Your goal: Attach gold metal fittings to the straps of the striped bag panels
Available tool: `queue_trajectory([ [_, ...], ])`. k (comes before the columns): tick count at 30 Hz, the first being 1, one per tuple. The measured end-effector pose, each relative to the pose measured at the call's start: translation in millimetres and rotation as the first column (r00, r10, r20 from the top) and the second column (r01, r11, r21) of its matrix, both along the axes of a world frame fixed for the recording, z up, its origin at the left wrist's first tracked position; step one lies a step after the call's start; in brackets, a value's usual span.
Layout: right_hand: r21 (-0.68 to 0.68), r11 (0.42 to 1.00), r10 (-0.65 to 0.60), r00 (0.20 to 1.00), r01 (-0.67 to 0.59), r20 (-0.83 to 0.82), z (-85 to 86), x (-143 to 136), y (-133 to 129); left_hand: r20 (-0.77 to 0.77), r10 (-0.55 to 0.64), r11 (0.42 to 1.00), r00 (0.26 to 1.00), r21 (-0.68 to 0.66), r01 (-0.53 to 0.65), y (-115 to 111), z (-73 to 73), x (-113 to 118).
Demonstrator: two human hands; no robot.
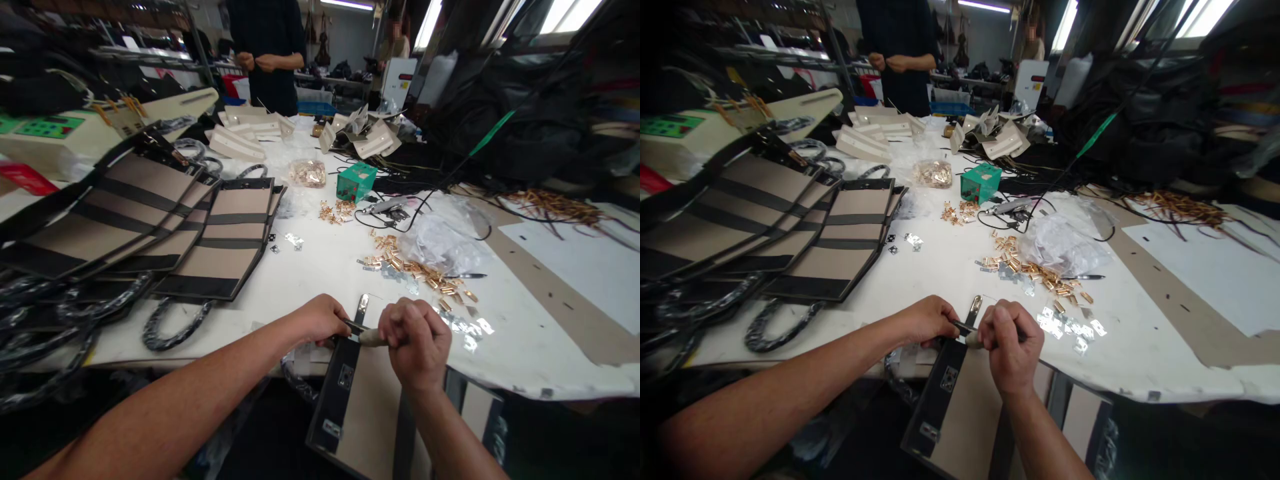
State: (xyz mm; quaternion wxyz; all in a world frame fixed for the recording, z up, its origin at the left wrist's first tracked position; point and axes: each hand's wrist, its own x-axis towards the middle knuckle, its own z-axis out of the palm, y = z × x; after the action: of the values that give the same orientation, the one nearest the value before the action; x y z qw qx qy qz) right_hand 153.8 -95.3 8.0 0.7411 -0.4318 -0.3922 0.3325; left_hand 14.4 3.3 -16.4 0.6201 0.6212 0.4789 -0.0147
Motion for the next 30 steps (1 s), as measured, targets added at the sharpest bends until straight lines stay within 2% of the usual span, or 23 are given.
queue_trajectory([
  [3,-0.001,0.999,0.049,0.969,-0.050,0.240,2.7,-9,1,0.023,-0.008,1.000,1.000,0.024,0.008,0,-1.2,-1],
  [6,-0.087,0.991,0.134,0.874,-0.106,0.466,5.9,-17,7,0.033,-0.011,0.998,0.999,0.068,0.009,-2,1.8,-3],
  [8,-0.197,0.975,0.179,0.895,-0.105,0.408,8.0,-18,10,0.032,-0.002,0.997,0.999,0.081,-0.001,-3,4.1,-3],
  [11,-0.263,0.961,0.129,0.980,-0.085,0.152,18.7,-13,8,0.033,0.013,0.998,0.999,0.062,-0.015,-4,4.3,-2],
  [14,-0.094,0.993,0.067,0.997,-0.069,-0.023,41.5,-8,-2,0.039,0.018,0.999,0.999,0.025,-0.019,-3,1.1,-2],
  [17,0.094,0.995,0.048,0.999,-0.046,-0.017,53.5,-10,-7,0.053,0.023,1.000,0.998,0.003,-0.023,-3,-0.2,-2],
  [19,0.053,0.997,0.047,0.994,-0.052,0.098,44.5,-16,-4,0.060,0.023,1.000,0.998,0.012,-0.024,-3,1.7,-3],
  [21,-0.082,0.995,0.078,0.977,-0.063,0.199,27.9,-20,1,0.061,0.023,0.999,0.998,0.031,-0.025,-4,4.4,-4],
  [23,-0.148,0.987,0.099,0.968,-0.065,0.230,15.0,-20,7,0.062,0.025,0.999,0.998,0.042,-0.027,-5,5.6,-4],
  [27,-0.053,0.995,0.093,0.981,-0.086,0.169,11.1,-15,7,0.074,0.026,0.999,0.997,0.042,-0.029,-5,2.6,-4],
  [30,-0.133,0.987,0.112,0.972,-0.085,0.205,9.7,-14,5,0.079,0.021,0.999,0.997,0.045,-0.024,-5,1.9,-4],
])
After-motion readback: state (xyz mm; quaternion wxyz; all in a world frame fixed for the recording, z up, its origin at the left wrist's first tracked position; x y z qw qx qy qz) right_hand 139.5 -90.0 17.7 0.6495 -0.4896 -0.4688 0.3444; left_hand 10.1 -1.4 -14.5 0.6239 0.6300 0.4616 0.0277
